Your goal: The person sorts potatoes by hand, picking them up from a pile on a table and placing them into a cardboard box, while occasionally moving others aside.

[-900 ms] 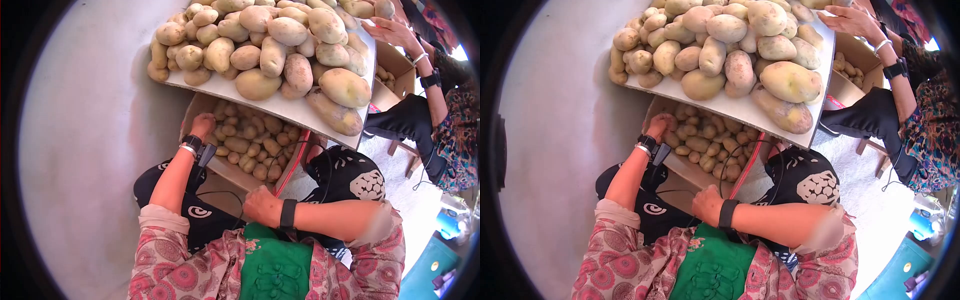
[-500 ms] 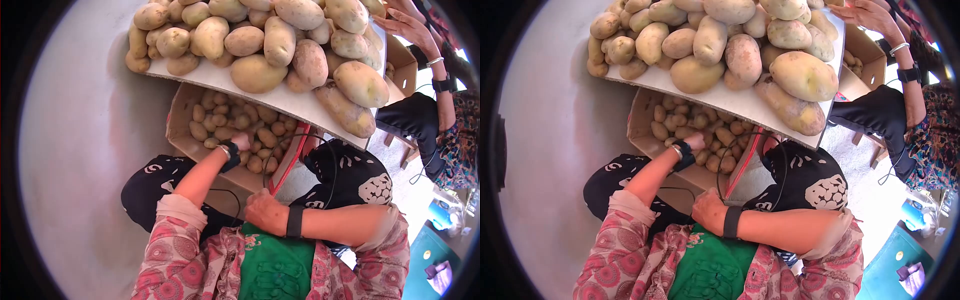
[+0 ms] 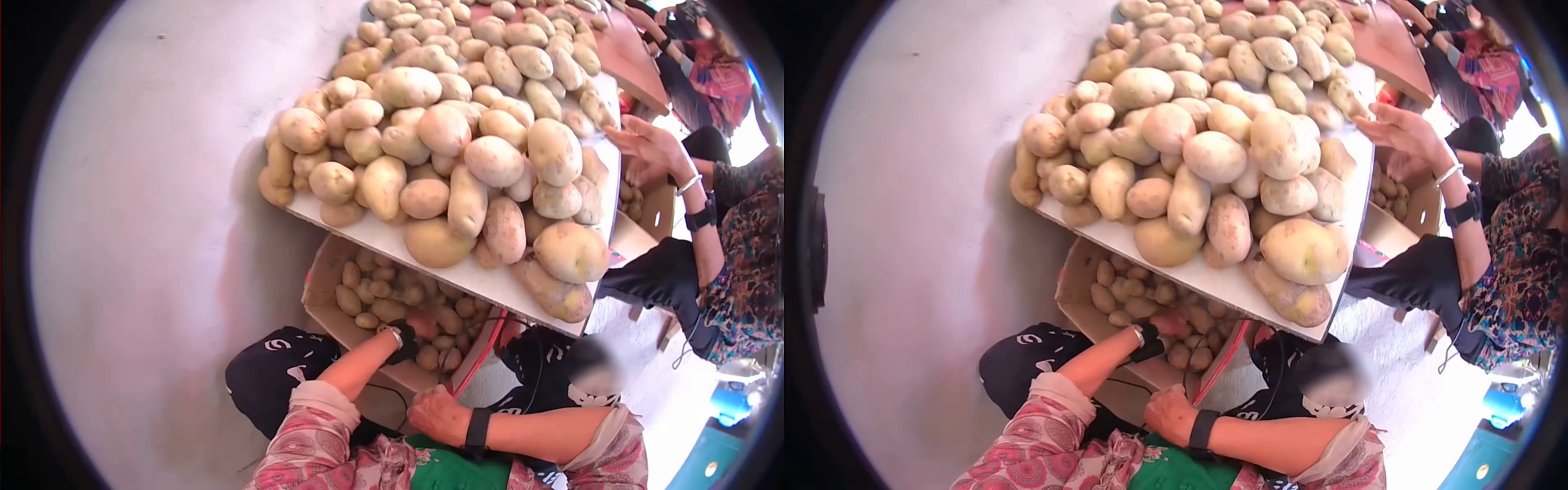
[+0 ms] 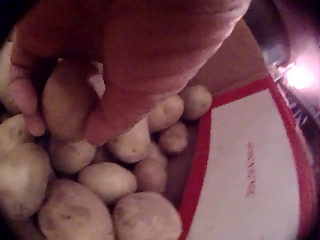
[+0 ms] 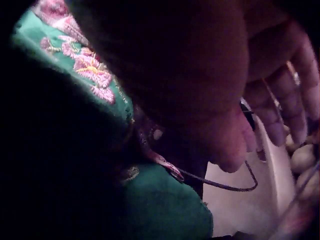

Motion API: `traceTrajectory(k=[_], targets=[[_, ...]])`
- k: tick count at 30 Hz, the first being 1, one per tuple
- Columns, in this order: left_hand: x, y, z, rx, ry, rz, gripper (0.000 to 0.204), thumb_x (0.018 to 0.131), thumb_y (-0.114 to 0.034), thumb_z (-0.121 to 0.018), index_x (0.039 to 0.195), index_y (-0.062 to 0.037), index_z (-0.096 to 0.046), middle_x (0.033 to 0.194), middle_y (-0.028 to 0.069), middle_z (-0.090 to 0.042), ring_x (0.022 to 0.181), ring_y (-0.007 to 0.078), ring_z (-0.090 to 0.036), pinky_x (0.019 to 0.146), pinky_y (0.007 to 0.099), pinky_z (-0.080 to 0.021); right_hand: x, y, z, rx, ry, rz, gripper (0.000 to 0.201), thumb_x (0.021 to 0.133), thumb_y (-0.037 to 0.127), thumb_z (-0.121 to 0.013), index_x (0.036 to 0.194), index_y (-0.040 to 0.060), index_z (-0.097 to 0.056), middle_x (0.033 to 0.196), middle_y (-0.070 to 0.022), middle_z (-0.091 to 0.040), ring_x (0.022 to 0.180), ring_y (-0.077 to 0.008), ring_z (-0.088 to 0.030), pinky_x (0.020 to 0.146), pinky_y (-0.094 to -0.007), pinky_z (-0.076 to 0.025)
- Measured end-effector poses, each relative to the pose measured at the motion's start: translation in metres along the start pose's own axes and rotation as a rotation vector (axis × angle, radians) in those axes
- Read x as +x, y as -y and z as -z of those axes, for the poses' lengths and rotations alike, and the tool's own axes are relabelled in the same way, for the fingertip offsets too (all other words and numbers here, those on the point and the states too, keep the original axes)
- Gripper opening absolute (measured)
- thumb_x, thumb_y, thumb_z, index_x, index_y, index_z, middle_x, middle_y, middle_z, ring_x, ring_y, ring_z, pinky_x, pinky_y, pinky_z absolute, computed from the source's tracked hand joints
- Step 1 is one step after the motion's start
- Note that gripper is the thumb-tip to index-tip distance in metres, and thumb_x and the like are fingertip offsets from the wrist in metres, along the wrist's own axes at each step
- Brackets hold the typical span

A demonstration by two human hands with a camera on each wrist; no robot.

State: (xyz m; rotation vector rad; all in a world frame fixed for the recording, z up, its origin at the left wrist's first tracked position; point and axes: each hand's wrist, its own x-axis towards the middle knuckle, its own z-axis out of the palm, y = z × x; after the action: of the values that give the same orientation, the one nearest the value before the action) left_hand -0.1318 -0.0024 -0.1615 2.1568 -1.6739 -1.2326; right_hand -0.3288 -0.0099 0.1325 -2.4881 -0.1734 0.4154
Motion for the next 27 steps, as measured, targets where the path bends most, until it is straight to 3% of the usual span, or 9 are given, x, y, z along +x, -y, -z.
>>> traceTrajectory(k=[1,5,9,10,11,13,17,23,27], targets=[[-0.012,-0.015,0.026,-0.350,0.015,-0.029,0.040,0.079,-0.033,-0.059,0.111,-0.0088,-0.056,0.091,0.0079,-0.062,0.078,0.0245,-0.060,0.069,0.0364,-0.049,0.001,-0.001,-0.002,-0.024,-0.023,0.001,0.011,0.074,0.018,-0.056,0.070,0.0101,-0.062,0.073,-0.0094,-0.060,0.071,-0.0245,-0.061,0.059,-0.0373,-0.041],[-0.088,-0.140,0.173,-0.439,0.334,0.294,0.051,0.081,-0.033,-0.059,0.125,-0.0091,-0.045,0.095,0.0038,-0.055,0.080,0.0143,-0.054,0.067,0.0264,-0.046,0.002,-0.003,0.004,-0.079,-0.149,0.059,0.012,0.073,0.018,-0.058,0.069,0.0120,-0.068,0.072,-0.0058,-0.065,0.071,-0.0227,-0.064,0.055,-0.0367,-0.040],[-0.148,-0.152,0.248,-0.534,0.059,-0.253,0.051,0.084,-0.023,-0.058,0.131,-0.0095,-0.043,0.107,0.0032,-0.053,0.089,0.0089,-0.052,0.073,0.0252,-0.047,0.005,-0.009,0.007,-0.158,-0.082,0.038,0.009,0.073,0.016,-0.058,0.074,0.0092,-0.064,0.074,-0.0088,-0.062,0.070,-0.0241,-0.064,0.056,-0.0370,-0.045],[-0.173,-0.180,0.286,-0.698,0.131,-0.045,0.051,0.083,-0.022,-0.061,0.129,-0.0079,-0.044,0.111,0.0033,-0.052,0.098,0.0109,-0.051,0.081,0.0268,-0.047,0.005,-0.010,0.009,-0.154,-0.098,0.068,0.009,0.073,0.015,-0.058,0.074,0.0088,-0.064,0.074,-0.0091,-0.062,0.070,-0.0238,-0.065,0.056,-0.0365,-0.046],[-0.179,-0.182,0.304,-0.640,-0.041,-0.203,0.049,0.081,-0.013,-0.062,0.128,-0.0086,-0.045,0.106,0.0028,-0.053,0.084,0.0089,-0.054,0.070,0.0239,-0.049,0.004,-0.011,0.010,-0.154,-0.110,0.093,0.008,0.073,0.014,-0.058,0.074,0.0084,-0.064,0.073,-0.0093,-0.062,0.070,-0.0235,-0.066,0.056,-0.0360,-0.048],[-0.191,-0.200,0.339,-0.658,-0.388,-0.333,0.053,0.081,-0.009,-0.064,0.130,-0.0083,-0.044,0.115,0.0024,-0.052,0.100,0.0115,-0.053,0.085,0.0276,-0.048,0.002,-0.010,0.014,-0.168,-0.120,0.085,0.008,0.073,0.014,-0.058,0.073,0.0082,-0.064,0.073,-0.0095,-0.062,0.070,-0.0236,-0.066,0.056,-0.0359,-0.048],[-0.165,-0.212,0.411,-0.152,-1.001,-0.339,0.046,0.078,-0.009,-0.064,0.121,-0.0033,-0.051,0.112,0.0165,-0.059,0.100,0.0242,-0.059,0.087,0.0332,-0.047,0.005,-0.011,0.011,-0.174,-0.130,0.100,0.008,0.073,0.013,-0.058,0.072,0.0082,-0.063,0.073,-0.0099,-0.062,0.070,-0.0238,-0.066,0.055,-0.0354,-0.048],[-0.104,-0.202,0.479,0.086,-1.065,-0.114,0.051,0.077,-0.020,-0.067,0.122,-0.0036,-0.051,0.114,0.0211,-0.058,0.106,0.0337,-0.057,0.091,0.0380,-0.046,0.007,-0.011,0.013,-0.132,-0.139,0.095,0.008,0.073,0.013,-0.057,0.072,0.0076,-0.063,0.072,-0.0107,-0.062,0.068,-0.0245,-0.065,0.053,-0.0367,-0.047],[-0.068,-0.162,0.469,0.382,-0.979,0.046,0.055,0.083,-0.025,-0.059,0.131,-0.0035,-0.042,0.124,0.0209,-0.053,0.117,0.0346,-0.050,0.098,0.0396,-0.040,0.007,-0.010,0.016,-0.106,-0.155,0.081,0.009,0.074,0.013,-0.057,0.072,0.0074,-0.063,0.071,-0.0106,-0.062,0.067,-0.0246,-0.065,0.053,-0.0372,-0.047]])
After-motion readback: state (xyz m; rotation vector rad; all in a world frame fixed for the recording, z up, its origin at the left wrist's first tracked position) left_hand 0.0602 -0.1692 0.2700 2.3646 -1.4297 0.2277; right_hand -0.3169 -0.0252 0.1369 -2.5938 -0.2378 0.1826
